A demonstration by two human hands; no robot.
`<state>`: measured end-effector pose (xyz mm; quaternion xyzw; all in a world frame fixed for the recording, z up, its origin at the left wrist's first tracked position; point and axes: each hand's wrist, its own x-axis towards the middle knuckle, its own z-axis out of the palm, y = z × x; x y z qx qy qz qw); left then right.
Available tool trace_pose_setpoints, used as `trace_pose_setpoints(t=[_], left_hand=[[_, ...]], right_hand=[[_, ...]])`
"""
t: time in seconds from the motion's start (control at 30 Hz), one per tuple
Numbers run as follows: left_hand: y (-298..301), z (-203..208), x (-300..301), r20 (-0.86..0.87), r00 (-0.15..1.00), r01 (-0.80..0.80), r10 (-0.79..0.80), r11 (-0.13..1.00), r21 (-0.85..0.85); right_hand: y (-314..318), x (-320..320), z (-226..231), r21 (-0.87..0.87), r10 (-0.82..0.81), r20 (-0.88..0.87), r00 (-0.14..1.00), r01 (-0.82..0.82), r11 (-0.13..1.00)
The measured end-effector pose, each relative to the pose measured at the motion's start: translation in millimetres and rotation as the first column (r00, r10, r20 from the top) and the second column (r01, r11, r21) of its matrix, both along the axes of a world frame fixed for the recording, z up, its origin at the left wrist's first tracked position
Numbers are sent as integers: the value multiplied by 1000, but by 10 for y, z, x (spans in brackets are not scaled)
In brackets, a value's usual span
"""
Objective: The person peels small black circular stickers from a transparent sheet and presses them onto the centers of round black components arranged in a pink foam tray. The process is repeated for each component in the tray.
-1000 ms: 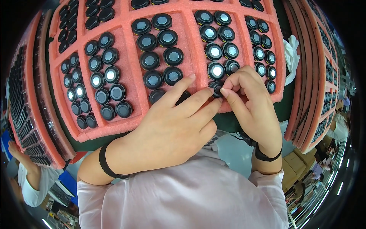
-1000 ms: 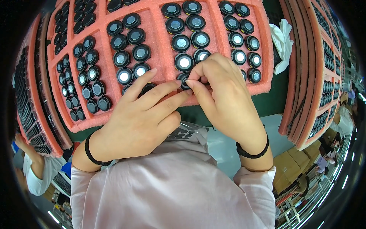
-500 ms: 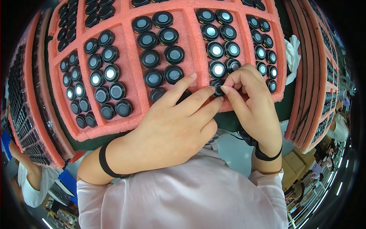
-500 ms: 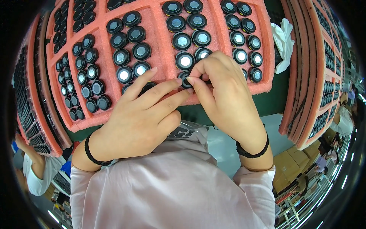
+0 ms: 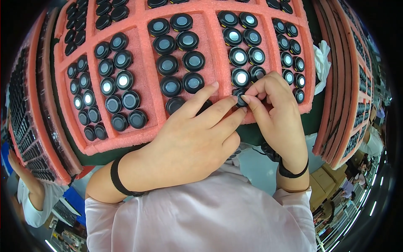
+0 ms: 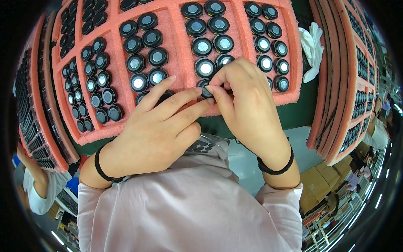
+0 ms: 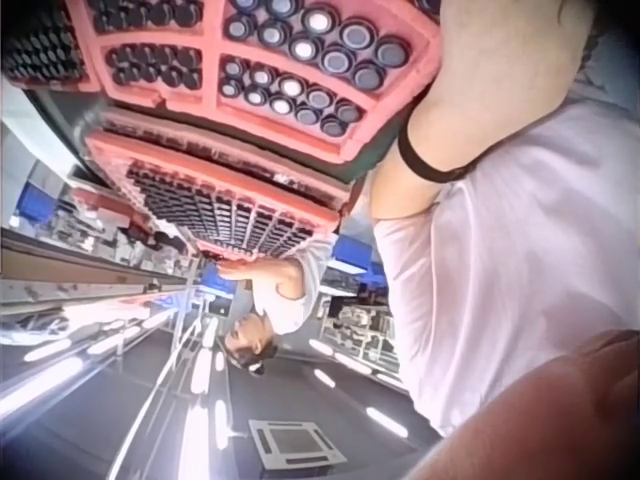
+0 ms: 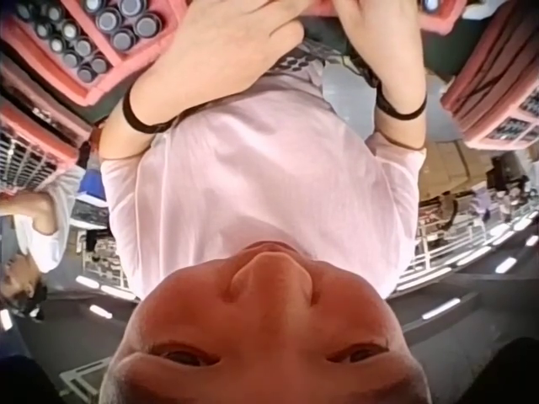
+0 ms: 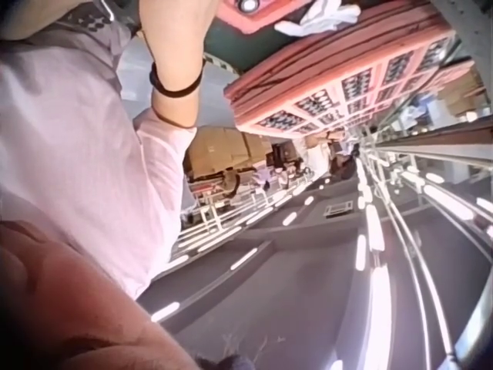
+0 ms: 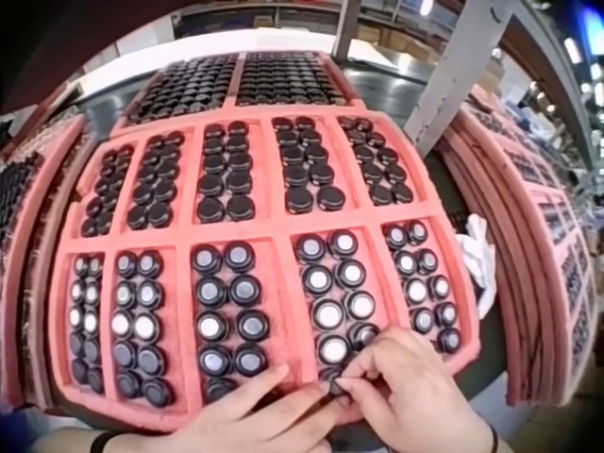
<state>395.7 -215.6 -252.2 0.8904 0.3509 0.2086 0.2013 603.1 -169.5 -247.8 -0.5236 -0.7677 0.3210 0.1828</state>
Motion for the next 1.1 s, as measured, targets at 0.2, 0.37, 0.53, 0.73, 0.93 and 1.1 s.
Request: trace_pose_setpoints(t=[0.2,0.37,0.53,0.73,0.93,1.1], left_hand=[[-4,30,-1,42,999,-25,24,999,29],[0,83,-112,119,992,-39,34,999,38],[-44,282,-276,0,1000,-25,25,999,-30],[-97,435,-377,30,998,-54,58,990,-130],[-201,442,-599,207,952,-128,226,907,-402],[-336,310,-695,474,829,30,296,824,-566]], right_hand=[[-48,14,20,94,-25,-40,999,28,995],[-272,170,110,-6,-37,-277,960,36,999],[-434,277,281,-212,25,-368,929,-110,971],[-491,214,315,-168,153,-395,906,-235,957],[-557,247,407,-130,173,-393,903,-241,962],[-564,258,409,-90,267,-619,739,-405,910]])
